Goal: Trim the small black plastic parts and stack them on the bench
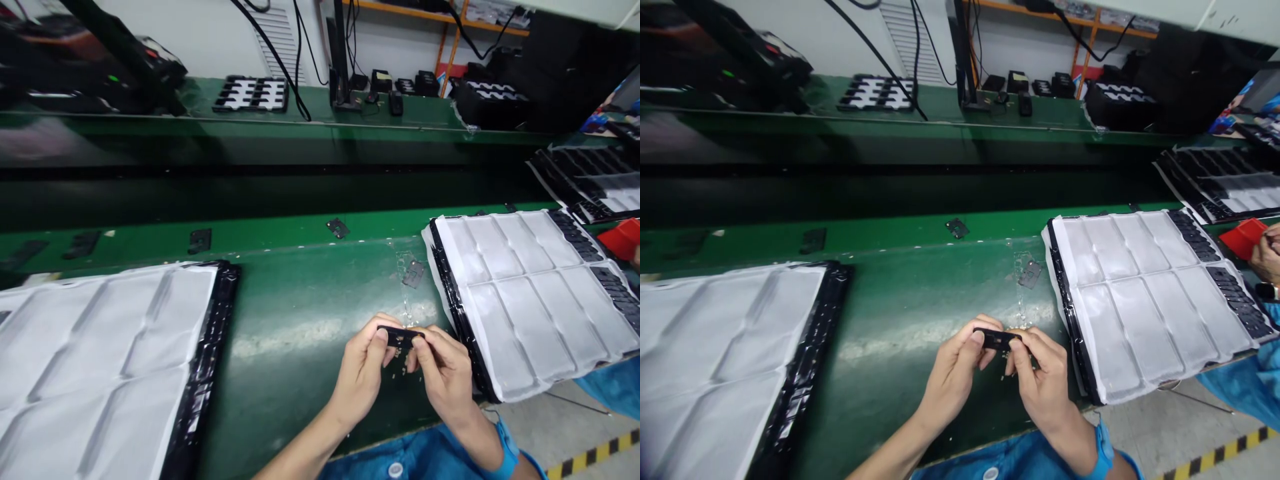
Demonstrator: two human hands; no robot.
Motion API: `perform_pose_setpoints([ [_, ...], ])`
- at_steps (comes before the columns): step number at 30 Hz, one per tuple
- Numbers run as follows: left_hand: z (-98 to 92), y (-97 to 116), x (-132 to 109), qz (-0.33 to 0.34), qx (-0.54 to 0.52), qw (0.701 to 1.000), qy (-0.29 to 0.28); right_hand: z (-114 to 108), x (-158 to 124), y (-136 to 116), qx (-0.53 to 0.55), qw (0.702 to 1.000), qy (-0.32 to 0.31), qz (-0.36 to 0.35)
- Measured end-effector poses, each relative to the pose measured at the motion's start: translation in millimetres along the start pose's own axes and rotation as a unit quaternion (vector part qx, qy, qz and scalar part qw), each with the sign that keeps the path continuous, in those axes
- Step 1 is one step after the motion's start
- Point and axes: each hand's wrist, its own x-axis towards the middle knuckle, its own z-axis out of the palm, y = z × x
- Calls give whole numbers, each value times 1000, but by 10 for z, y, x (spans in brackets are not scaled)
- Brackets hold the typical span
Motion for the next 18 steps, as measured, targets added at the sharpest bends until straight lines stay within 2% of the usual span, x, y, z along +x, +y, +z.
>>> perform_pose_setpoints([
  [7,11,-17,13,-4,-2,1000,25,34,-25,26,-11,1000,2,-22],
  [18,15,-75,12,5,19,1000,22,56,-17,4,1,1000,20,17],
])
